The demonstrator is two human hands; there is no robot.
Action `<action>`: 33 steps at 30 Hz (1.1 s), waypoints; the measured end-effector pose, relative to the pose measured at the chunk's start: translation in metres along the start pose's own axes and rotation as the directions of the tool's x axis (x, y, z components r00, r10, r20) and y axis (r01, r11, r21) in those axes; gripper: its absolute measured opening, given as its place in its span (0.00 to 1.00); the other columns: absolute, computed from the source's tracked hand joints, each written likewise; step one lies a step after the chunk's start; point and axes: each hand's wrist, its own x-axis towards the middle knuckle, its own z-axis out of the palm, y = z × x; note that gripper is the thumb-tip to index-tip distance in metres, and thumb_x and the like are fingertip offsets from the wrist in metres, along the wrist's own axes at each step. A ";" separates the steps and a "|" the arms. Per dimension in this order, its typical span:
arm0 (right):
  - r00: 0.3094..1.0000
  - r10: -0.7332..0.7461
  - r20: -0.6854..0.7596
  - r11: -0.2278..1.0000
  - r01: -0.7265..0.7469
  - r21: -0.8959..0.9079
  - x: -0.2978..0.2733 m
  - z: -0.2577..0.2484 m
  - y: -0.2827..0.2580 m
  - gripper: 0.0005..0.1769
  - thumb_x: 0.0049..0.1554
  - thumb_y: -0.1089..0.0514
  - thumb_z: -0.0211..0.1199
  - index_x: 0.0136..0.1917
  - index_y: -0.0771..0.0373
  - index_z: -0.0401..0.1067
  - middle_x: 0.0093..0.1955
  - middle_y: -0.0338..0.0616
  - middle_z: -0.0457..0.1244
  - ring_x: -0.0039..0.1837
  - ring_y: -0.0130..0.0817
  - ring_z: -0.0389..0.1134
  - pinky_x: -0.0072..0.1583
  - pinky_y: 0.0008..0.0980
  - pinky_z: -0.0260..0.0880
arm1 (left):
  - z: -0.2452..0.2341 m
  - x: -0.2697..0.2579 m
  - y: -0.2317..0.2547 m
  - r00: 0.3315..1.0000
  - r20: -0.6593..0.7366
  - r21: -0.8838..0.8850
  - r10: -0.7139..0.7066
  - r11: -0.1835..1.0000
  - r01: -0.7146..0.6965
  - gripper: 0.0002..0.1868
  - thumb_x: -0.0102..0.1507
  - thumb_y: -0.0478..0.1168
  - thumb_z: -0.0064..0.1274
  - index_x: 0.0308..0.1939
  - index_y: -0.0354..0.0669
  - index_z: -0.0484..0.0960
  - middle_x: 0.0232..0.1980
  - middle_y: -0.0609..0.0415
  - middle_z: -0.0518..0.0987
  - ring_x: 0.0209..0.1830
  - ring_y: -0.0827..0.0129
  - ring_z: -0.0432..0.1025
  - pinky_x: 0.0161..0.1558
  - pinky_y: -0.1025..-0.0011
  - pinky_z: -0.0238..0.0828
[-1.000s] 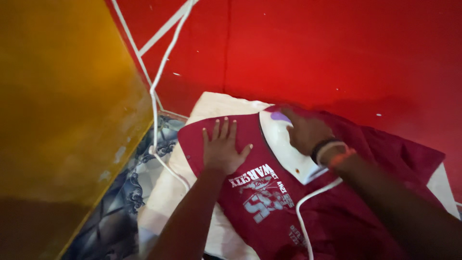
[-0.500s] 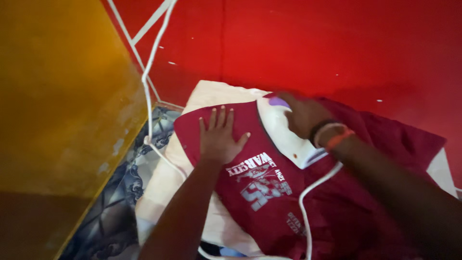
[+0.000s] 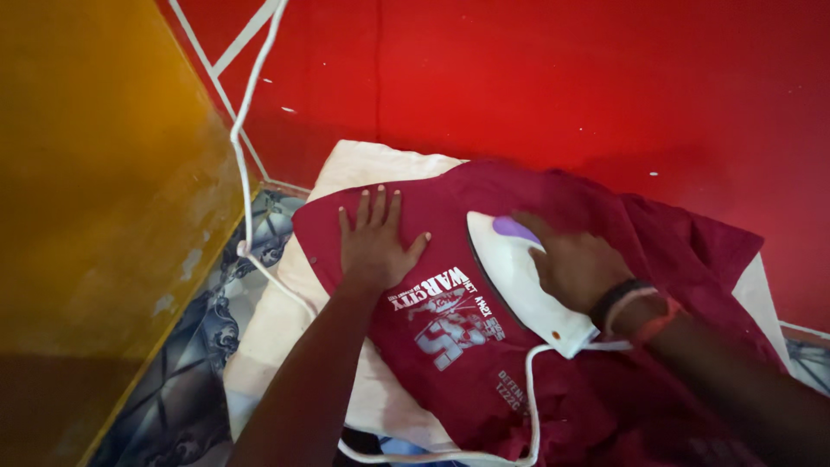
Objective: The person irons a maroon t-shirt on a padded surface using a white and purple electric iron. They smooth the fabric with their left hand while moving the iron with their right hand, covering the front, sleeves, and back of the shirt.
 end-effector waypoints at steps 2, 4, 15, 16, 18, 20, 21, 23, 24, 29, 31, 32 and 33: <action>0.997 0.051 0.064 0.999 -0.050 -0.012 0.018 0.000 -0.003 0.31 0.62 0.51 0.54 0.77 0.38 0.55 0.42 0.59 0.71 0.45 0.60 0.74 0.49 0.58 0.73 | 0.000 -0.001 0.001 1.000 -0.006 -0.004 -0.010 1.000 0.010 0.51 0.64 0.74 0.34 0.81 0.49 0.46 0.85 0.48 0.44 0.85 0.55 0.35 0.77 0.42 0.25; 1.000 0.023 0.003 0.999 -0.023 -0.023 0.043 0.005 -0.006 0.31 0.62 0.51 0.55 0.77 0.40 0.56 0.45 0.60 0.70 0.48 0.61 0.73 0.51 0.59 0.72 | -0.001 -0.001 0.003 1.000 0.010 0.008 -0.012 1.000 0.012 0.51 0.64 0.74 0.33 0.81 0.49 0.45 0.84 0.48 0.43 0.84 0.55 0.35 0.77 0.42 0.24; 0.995 -0.077 -0.064 0.997 0.075 -0.024 0.173 0.014 -0.024 0.30 0.62 0.53 0.57 0.77 0.50 0.58 0.55 0.61 0.69 0.56 0.60 0.71 0.57 0.56 0.71 | -0.006 -0.001 0.002 0.999 0.033 0.002 -0.020 1.000 0.020 0.50 0.63 0.74 0.36 0.81 0.51 0.46 0.84 0.50 0.44 0.84 0.56 0.36 0.77 0.42 0.25; 0.997 -0.066 -0.049 0.998 0.065 -0.018 0.172 0.012 -0.026 0.30 0.62 0.53 0.57 0.77 0.49 0.58 0.55 0.61 0.69 0.57 0.60 0.71 0.57 0.56 0.71 | -0.007 -0.002 0.002 1.000 0.025 -0.003 -0.018 1.000 0.018 0.50 0.63 0.74 0.36 0.81 0.51 0.47 0.84 0.50 0.44 0.84 0.56 0.36 0.77 0.42 0.25; 0.991 -0.107 -0.084 0.994 0.109 0.023 0.166 0.010 -0.026 0.30 0.61 0.54 0.58 0.76 0.50 0.59 0.55 0.60 0.69 0.58 0.60 0.70 0.58 0.56 0.70 | -0.007 -0.001 0.003 1.000 0.020 -0.008 -0.013 1.000 0.014 0.51 0.63 0.74 0.36 0.81 0.51 0.47 0.84 0.50 0.45 0.84 0.56 0.36 0.77 0.42 0.26; 0.990 -0.113 -0.083 0.993 0.115 0.027 0.159 0.010 -0.028 0.30 0.61 0.54 0.58 0.75 0.49 0.59 0.55 0.60 0.69 0.58 0.60 0.70 0.58 0.56 0.70 | -0.007 0.000 0.004 1.000 0.028 -0.008 -0.010 1.000 0.010 0.51 0.63 0.74 0.36 0.81 0.50 0.46 0.84 0.49 0.44 0.84 0.55 0.35 0.77 0.43 0.25; 0.993 -0.098 -0.063 0.995 0.099 0.013 0.155 0.010 -0.029 0.30 0.61 0.53 0.58 0.75 0.48 0.59 0.55 0.60 0.69 0.58 0.60 0.70 0.59 0.56 0.70 | -0.007 -0.001 0.003 0.999 0.030 -0.004 -0.014 1.000 0.014 0.51 0.63 0.74 0.36 0.81 0.51 0.46 0.84 0.50 0.44 0.84 0.56 0.35 0.77 0.42 0.25; 0.992 -0.108 -0.065 0.994 0.108 -0.013 0.141 0.012 -0.027 0.30 0.61 0.53 0.58 0.75 0.47 0.59 0.56 0.60 0.69 0.58 0.60 0.71 0.58 0.56 0.70 | -0.006 0.000 0.003 0.999 0.031 -0.006 -0.015 1.000 0.015 0.51 0.63 0.74 0.35 0.80 0.51 0.46 0.84 0.51 0.43 0.84 0.56 0.35 0.77 0.42 0.25; 0.987 -0.138 -0.087 0.990 0.136 -0.020 0.133 0.014 -0.027 0.30 0.60 0.53 0.59 0.75 0.47 0.59 0.57 0.59 0.68 0.57 0.60 0.71 0.58 0.56 0.70 | -0.006 0.000 0.003 0.999 0.036 -0.006 -0.014 1.000 0.014 0.51 0.63 0.75 0.35 0.81 0.51 0.45 0.84 0.51 0.43 0.84 0.56 0.35 0.77 0.42 0.25; 0.991 -0.132 -0.005 0.991 0.132 0.031 0.096 0.015 -0.027 0.33 0.61 0.52 0.57 0.78 0.45 0.56 0.57 0.59 0.69 0.56 0.59 0.71 0.59 0.56 0.70 | -0.004 0.003 0.000 0.996 0.085 0.013 -0.017 1.000 0.016 0.52 0.63 0.76 0.33 0.82 0.50 0.43 0.85 0.49 0.41 0.85 0.55 0.33 0.77 0.44 0.25; 0.983 -0.184 -0.006 0.978 0.184 0.096 0.089 0.013 -0.024 0.34 0.59 0.52 0.57 0.78 0.45 0.56 0.58 0.57 0.69 0.53 0.58 0.72 0.57 0.55 0.71 | -0.004 0.006 -0.002 0.992 0.122 -0.010 -0.020 1.000 0.021 0.53 0.63 0.77 0.32 0.82 0.50 0.42 0.85 0.48 0.39 0.84 0.55 0.31 0.77 0.44 0.23; 0.989 -0.145 0.041 0.973 0.135 0.190 0.089 0.010 -0.021 0.35 0.59 0.49 0.57 0.78 0.45 0.53 0.58 0.56 0.69 0.53 0.55 0.73 0.57 0.52 0.71 | -0.004 0.008 0.000 0.990 0.139 -0.020 -0.017 1.000 0.020 0.54 0.63 0.77 0.32 0.82 0.50 0.41 0.85 0.48 0.38 0.84 0.54 0.30 0.77 0.44 0.22; 0.990 -0.110 0.091 0.957 0.081 0.280 0.090 0.009 -0.018 0.37 0.60 0.45 0.57 0.79 0.44 0.51 0.58 0.54 0.69 0.52 0.52 0.74 0.58 0.50 0.71 | -0.003 0.011 0.003 0.987 0.154 -0.071 -0.041 0.996 0.052 0.54 0.63 0.77 0.31 0.81 0.49 0.41 0.85 0.47 0.37 0.85 0.54 0.30 0.77 0.44 0.21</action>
